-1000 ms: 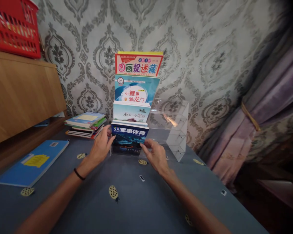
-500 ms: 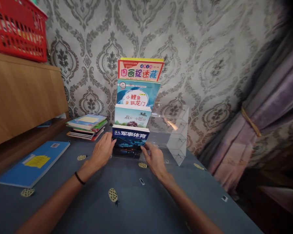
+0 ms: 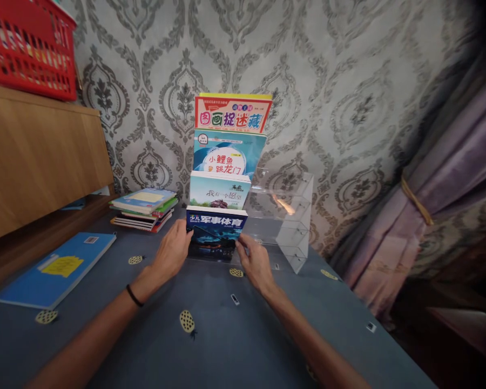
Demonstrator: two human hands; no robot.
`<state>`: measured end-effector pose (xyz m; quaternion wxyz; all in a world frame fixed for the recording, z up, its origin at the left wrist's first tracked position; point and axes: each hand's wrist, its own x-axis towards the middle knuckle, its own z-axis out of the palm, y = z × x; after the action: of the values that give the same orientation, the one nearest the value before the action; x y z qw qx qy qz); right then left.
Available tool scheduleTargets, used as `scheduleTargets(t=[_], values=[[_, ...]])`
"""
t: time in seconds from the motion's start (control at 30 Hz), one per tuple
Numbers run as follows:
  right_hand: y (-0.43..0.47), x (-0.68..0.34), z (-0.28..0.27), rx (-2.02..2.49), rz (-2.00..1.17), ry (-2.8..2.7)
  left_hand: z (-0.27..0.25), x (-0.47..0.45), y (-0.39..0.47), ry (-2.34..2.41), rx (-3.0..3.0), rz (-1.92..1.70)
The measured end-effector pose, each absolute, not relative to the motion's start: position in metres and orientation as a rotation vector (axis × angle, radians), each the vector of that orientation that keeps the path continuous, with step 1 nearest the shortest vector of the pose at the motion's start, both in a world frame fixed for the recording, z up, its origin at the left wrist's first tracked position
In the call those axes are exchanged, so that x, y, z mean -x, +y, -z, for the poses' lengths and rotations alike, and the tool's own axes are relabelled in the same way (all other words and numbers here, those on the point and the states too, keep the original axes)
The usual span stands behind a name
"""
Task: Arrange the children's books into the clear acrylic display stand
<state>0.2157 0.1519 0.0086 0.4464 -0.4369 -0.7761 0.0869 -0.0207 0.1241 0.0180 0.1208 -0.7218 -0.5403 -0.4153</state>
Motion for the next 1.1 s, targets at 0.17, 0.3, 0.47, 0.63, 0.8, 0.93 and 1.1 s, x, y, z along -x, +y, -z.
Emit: scheduleTargets(t=[0.17, 0.3, 0.47, 0.63, 0.8, 0.93, 1.1], values=[[0.1507, -0.2149, -0.0086, 1.093, -0.225, -1.938, -0.017, 0.0204, 0.1248, -1.546, 2.121, 1.262], [0.1487, -0.2131, -0.0081, 1.108, -0.225, -1.907, -0.0186, 0.0192, 0.1236, -1.594, 2.113, 1.207], [0.1478, -0.2126, -0.008, 1.111, -0.277, -1.883, -0.0206, 0.0174, 0.1225, -1.629, 2.114, 1.163], [0.1469, -0.2119, -0.0076, 1.114, -0.202, -1.901, -0.0182, 0.019, 0.1245, -1.585, 2.127, 1.219], [0.1463, -0.2089, -0.0047, 1.245, 0.005, -1.997, -0.0171, 0.021, 0.1248, -1.586, 2.125, 1.242], [0.1456, -0.2075, -0.0045, 1.265, 0.057, -2.015, -0.0189, 0.0214, 0.1245, -1.614, 2.147, 1.227], [0.1438, -0.2086, -0.0044, 1.259, 0.02, -1.997, -0.0199, 0.0209, 0.1254, -1.62, 2.147, 1.226]])
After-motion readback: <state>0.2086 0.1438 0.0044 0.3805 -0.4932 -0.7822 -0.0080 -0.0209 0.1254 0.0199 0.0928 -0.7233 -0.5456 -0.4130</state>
